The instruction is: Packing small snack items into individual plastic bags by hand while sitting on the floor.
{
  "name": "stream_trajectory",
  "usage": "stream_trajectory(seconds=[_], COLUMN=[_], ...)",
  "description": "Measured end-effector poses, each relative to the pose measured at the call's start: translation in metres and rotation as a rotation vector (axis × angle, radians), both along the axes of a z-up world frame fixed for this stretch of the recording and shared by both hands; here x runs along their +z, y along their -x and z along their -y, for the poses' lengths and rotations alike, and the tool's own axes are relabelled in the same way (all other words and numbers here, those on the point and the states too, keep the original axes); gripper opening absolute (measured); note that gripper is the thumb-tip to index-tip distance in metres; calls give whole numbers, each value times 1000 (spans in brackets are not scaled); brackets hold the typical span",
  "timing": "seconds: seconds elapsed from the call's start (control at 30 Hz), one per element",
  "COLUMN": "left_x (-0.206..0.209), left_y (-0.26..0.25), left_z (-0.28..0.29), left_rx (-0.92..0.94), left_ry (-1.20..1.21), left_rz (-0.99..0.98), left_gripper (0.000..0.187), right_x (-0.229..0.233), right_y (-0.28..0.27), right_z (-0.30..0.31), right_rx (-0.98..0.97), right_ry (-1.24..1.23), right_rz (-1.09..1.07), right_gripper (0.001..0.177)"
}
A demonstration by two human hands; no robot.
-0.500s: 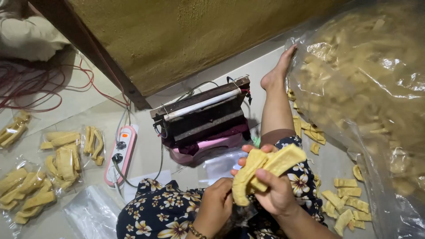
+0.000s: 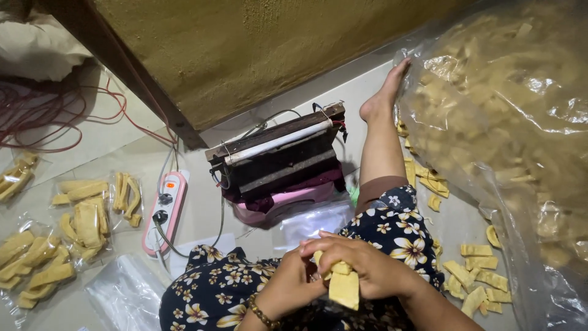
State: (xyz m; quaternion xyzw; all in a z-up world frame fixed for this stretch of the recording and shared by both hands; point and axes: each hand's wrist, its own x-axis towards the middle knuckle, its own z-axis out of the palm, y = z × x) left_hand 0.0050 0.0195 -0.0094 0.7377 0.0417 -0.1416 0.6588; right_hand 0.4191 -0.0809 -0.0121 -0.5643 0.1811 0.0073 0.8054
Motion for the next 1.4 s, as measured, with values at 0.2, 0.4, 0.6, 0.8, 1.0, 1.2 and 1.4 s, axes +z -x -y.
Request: stream_trajectory(seconds=[0.2,0.4,0.6,0.8,1.0,1.2,1.4], left_x=[20,27,-1,19,16,0,17], left_y=[-5,-5,-5,-6,-7,-5,-7], left_z=[-3,-5,-6,11,5,6,11], left_rx=[-56,21,411,332,259,198,263], left_ry=[-125,-1,48,-380,-111,-137,-71], left_rz=[136,106,73,294,122,76,194], left_gripper=[33,32,15,41,62,30,57], right_x=[7,6,57,29,29,55,58], right_y=[6,5,283,304,308,300,297], right_z=[-2,-1,73,73,75,72,73], right_rx=[-5,-8,1114,817,955,1334,859], right_ry=[-11,18,-128,-209,496,412,-620], right_rz=[-21,4,832,624,972,771,519], right_gripper=[106,104,31,51,33,25,38])
